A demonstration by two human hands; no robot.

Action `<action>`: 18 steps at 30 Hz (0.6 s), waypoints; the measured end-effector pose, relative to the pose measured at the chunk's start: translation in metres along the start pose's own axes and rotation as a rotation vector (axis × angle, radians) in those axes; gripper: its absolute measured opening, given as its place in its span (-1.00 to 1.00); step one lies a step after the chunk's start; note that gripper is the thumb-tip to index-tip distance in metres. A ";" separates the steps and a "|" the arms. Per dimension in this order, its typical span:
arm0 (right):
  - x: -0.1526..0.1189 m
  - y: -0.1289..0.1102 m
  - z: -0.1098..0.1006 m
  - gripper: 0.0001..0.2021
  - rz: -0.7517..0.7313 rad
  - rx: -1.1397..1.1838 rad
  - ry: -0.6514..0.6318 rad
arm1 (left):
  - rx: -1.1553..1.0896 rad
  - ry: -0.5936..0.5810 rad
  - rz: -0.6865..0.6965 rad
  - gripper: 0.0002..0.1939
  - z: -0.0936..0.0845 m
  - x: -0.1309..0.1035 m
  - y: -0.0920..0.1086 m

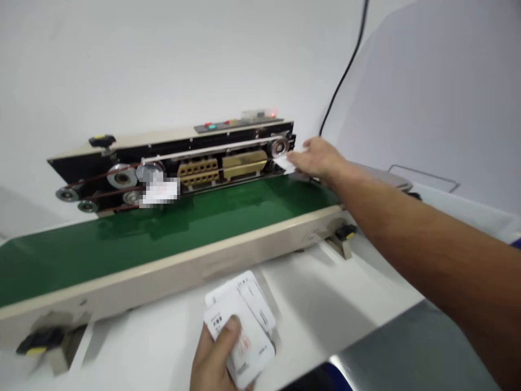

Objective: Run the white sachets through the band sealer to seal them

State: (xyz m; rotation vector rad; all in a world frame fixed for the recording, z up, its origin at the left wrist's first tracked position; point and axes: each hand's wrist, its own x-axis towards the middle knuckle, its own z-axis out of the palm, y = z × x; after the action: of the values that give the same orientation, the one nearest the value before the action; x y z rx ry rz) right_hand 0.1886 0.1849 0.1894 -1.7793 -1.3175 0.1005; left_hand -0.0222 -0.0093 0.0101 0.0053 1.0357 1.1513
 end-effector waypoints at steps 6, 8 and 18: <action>-0.121 0.014 0.006 -0.69 -0.695 -0.056 0.135 | -0.084 -0.229 0.069 -0.43 -0.003 -0.009 0.013; -0.174 0.030 0.013 -0.59 -0.947 -0.016 -0.078 | -0.111 -0.277 0.077 -0.38 -0.007 -0.006 0.013; -0.255 0.069 0.052 -0.31 -0.482 0.139 -0.412 | -0.106 -0.349 0.080 -0.45 -0.012 -0.001 0.015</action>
State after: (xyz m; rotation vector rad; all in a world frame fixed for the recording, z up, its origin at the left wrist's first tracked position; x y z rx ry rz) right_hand 0.1011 0.0097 0.0052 -1.3214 -1.9510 0.2929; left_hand -0.0410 -0.0087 0.0114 0.1600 0.6694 1.2255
